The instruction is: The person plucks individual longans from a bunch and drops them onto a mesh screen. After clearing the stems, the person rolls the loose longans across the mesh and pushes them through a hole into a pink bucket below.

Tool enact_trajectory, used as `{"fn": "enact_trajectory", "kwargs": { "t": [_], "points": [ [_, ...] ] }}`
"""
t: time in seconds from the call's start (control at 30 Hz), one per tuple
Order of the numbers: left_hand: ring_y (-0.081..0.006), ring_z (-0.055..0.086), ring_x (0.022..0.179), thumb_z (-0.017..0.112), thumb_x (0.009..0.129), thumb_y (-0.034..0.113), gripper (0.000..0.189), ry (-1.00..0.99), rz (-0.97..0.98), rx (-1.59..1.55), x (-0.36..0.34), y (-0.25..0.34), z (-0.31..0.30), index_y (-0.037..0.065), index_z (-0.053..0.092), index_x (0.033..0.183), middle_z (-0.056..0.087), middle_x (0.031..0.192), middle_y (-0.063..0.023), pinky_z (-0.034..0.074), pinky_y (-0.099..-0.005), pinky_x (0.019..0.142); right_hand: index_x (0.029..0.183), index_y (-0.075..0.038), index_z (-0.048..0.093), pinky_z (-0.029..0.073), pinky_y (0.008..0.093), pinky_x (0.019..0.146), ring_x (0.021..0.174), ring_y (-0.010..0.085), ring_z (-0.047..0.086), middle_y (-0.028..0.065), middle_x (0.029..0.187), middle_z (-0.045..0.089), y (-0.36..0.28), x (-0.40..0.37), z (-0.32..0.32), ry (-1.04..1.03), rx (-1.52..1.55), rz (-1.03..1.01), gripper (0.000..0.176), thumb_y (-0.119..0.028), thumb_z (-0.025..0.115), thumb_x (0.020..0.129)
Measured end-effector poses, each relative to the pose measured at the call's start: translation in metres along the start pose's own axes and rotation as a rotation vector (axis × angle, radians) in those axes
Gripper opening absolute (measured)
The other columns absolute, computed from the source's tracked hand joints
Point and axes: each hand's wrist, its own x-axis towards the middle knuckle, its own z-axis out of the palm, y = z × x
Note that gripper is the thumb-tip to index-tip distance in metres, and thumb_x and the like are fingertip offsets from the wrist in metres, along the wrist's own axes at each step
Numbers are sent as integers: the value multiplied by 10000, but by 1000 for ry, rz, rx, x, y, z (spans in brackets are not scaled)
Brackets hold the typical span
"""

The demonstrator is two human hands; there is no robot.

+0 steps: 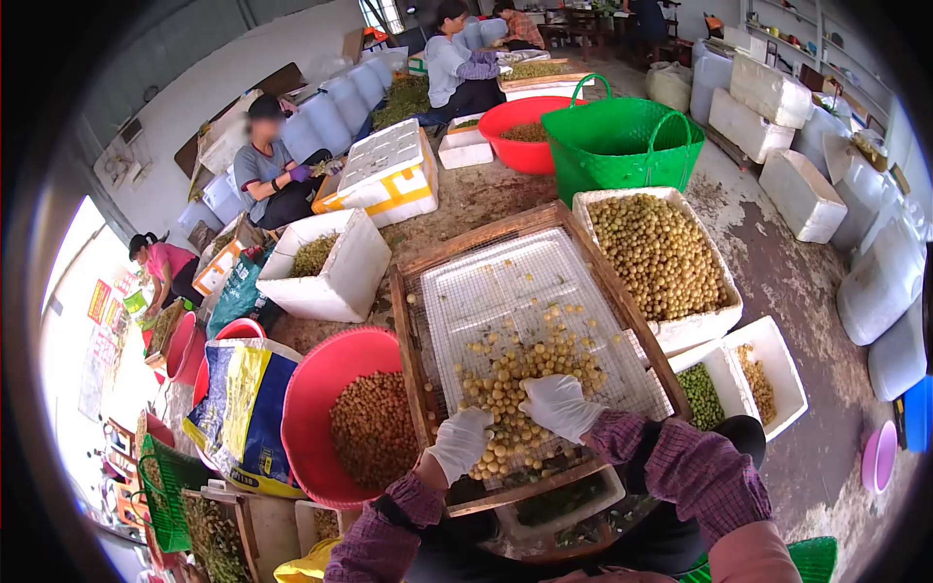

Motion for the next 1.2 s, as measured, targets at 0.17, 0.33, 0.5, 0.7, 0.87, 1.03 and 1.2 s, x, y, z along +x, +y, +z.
{"fn": "enact_trajectory", "kwargs": {
  "t": [0.17,0.33,0.5,0.7,0.87,1.03,1.2],
  "points": [
    [-356,613,838,644,780,143,171,11,-66,42,2,-14,5,11,605,882,639,894,-163,502,-414,729,663,-75,615,414,382,422,560,258,632,89,587,593,-9,7,-1,-28,-273,-73,42,-99,648,654],
    [-234,630,694,628,827,69,165,65,-200,-450,14,-12,-6,-6,554,954,599,808,-141,515,-335,619,693,-62,628,434,391,444,578,258,640,88,601,606,-7,10,2,-63,-244,-109,39,-99,631,680],
    [-208,630,689,588,867,41,137,-66,-382,-1041,17,-3,-4,-30,562,981,626,848,-127,528,-297,593,752,-45,590,474,393,505,610,298,640,102,637,614,1,12,-11,-124,-141,-98,64,-94,613,718],
    [-188,651,723,603,898,93,183,-81,-437,-1281,17,14,-23,-45,539,1000,616,878,-109,573,-285,650,1026,-37,553,524,344,645,778,166,634,53,845,640,-2,4,-37,-311,885,174,237,-160,651,848],
    [-172,633,737,593,910,147,190,-23,-397,-1256,13,23,-15,-26,558,981,622,881,-93,542,-276,660,1059,-9,568,546,269,653,796,140,639,71,873,646,-13,-8,-18,-313,1172,317,213,-110,625,881],
    [-176,618,820,566,922,222,259,-13,-376,-1183,1,35,-26,-18,560,1019,626,915,-84,500,-298,720,953,29,617,533,263,654,701,160,644,80,844,655,-29,-9,-37,-291,1536,536,162,-103,638,862],
    [-154,590,687,573,918,215,240,-177,-355,-1440,-24,34,-12,-2,562,1017,622,850,-74,479,-262,609,940,-15,635,525,300,685,778,193,645,88,878,652,-10,-2,-52,-246,1114,339,134,-54,652,813]
  ]
}}
